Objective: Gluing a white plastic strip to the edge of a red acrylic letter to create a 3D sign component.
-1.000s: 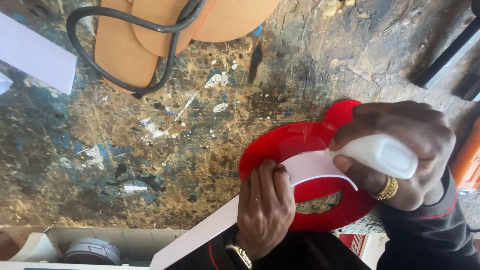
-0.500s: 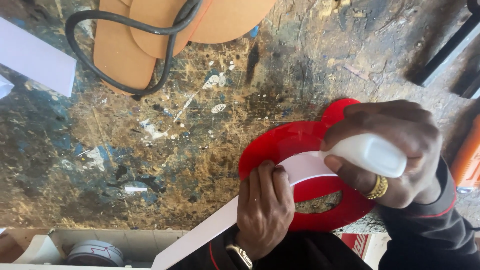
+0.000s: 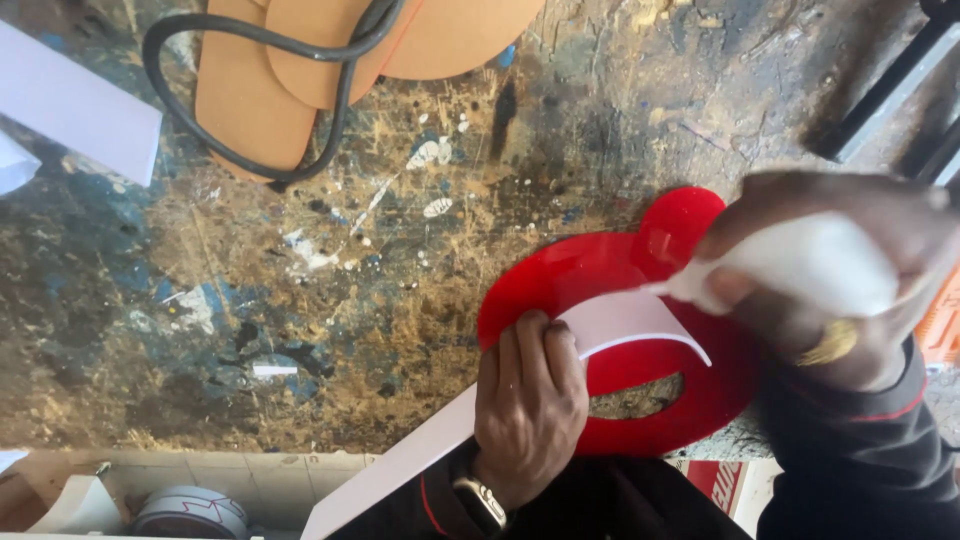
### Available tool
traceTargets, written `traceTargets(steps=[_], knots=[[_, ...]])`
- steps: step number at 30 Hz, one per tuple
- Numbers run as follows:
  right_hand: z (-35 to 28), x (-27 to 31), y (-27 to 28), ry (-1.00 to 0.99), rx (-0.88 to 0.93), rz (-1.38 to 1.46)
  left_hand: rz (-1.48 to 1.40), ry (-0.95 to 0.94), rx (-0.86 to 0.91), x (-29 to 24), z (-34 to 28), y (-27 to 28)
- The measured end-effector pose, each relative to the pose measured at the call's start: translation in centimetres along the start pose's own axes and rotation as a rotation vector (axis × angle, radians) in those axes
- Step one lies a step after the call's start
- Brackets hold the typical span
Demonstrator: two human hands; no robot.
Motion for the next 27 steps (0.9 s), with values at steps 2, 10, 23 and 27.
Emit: traceTargets(steps=[2, 10, 23, 27], knots=[[-1.9, -2.5, 1.0, 0.001, -0.142, 0.021, -0.002, -0.012, -0.015, -0.1, -0.3, -0.1], [1.3, -2.6, 0.0, 0.158, -0.201, 0.283, 0.248, 0.016, -0.097, -0.6, -1.2, -0.3], [-16.7, -5.4, 8.5, -0.29, -0.812, -0.725, 0.273, 0.016, -0.165, -0.1, -1.7, -2.1], [-17.6, -10.9, 11.0, -0.516, -0.538, -0.641, 0.237, 0.018, -0.202, -0.4, -1.6, -1.8]])
Point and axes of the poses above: each hand's wrist, its own z-axis towards the middle knuckle, its own y-axis out of the back of the hand, x = y × z, the point moved 6 cm from there along z, towards the middle knuckle, and after that the axes turned 8 degrees about x, right-handed, at the moved point
